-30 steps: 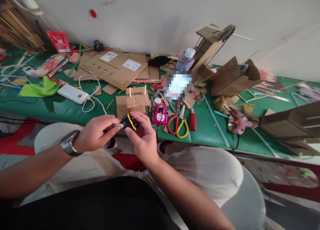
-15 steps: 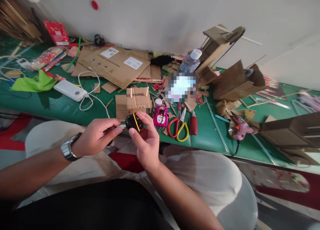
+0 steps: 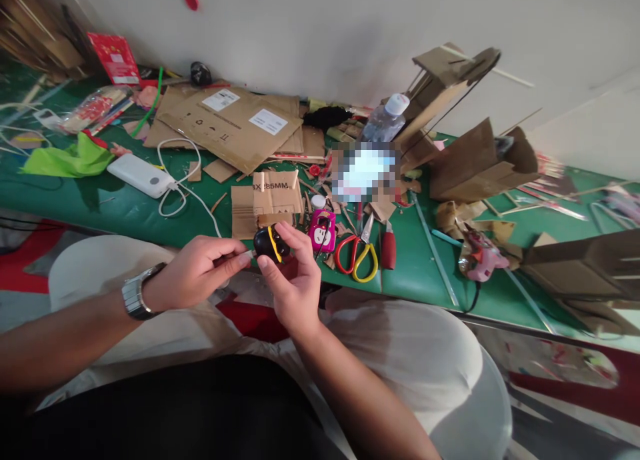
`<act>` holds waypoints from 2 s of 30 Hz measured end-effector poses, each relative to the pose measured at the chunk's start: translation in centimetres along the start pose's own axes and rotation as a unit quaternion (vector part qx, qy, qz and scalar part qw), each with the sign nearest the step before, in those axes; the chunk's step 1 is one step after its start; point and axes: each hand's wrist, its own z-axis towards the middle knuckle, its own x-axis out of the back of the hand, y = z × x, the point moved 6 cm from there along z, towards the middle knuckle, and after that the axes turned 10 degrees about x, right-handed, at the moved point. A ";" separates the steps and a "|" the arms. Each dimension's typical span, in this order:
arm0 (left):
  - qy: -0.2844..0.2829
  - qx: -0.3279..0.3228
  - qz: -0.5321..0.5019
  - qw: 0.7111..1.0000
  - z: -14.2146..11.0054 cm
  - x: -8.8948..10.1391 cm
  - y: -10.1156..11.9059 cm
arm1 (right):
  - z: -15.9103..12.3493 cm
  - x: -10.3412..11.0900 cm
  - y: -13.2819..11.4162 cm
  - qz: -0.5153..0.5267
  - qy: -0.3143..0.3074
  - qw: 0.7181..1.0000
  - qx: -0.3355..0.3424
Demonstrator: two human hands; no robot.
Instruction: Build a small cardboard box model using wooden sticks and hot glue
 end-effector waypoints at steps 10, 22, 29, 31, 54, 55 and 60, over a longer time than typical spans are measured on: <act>0.002 0.019 -0.022 1.000 0.1 -0.1 -0.2 | -0.9 -1.4 1.2 0.206 0.077 0.954 -0.206; 0.006 0.037 -0.021 0.999 0.0 0.1 -0.6 | -1.5 -1.7 1.9 0.196 0.075 0.955 -0.211; -0.003 0.032 -0.031 0.999 0.0 -0.2 -0.6 | -1.8 -0.7 2.1 0.076 0.018 0.994 -0.081; -0.005 0.033 -0.028 0.999 0.0 -0.2 -0.8 | -1.5 -0.6 1.9 0.056 0.009 0.997 -0.054; 0.138 0.157 -0.093 0.973 -5.7 6.0 -10.7 | 1.9 -11.8 3.6 0.085 -0.332 0.932 -0.117; 0.151 0.159 -0.107 0.970 -6.3 6.6 -11.1 | 1.7 -12.8 4.1 0.093 -0.348 0.925 -0.122; 0.136 0.194 -0.033 0.971 -8.5 8.4 -12.6 | 0.6 -17.0 6.7 0.094 -0.339 0.922 -0.159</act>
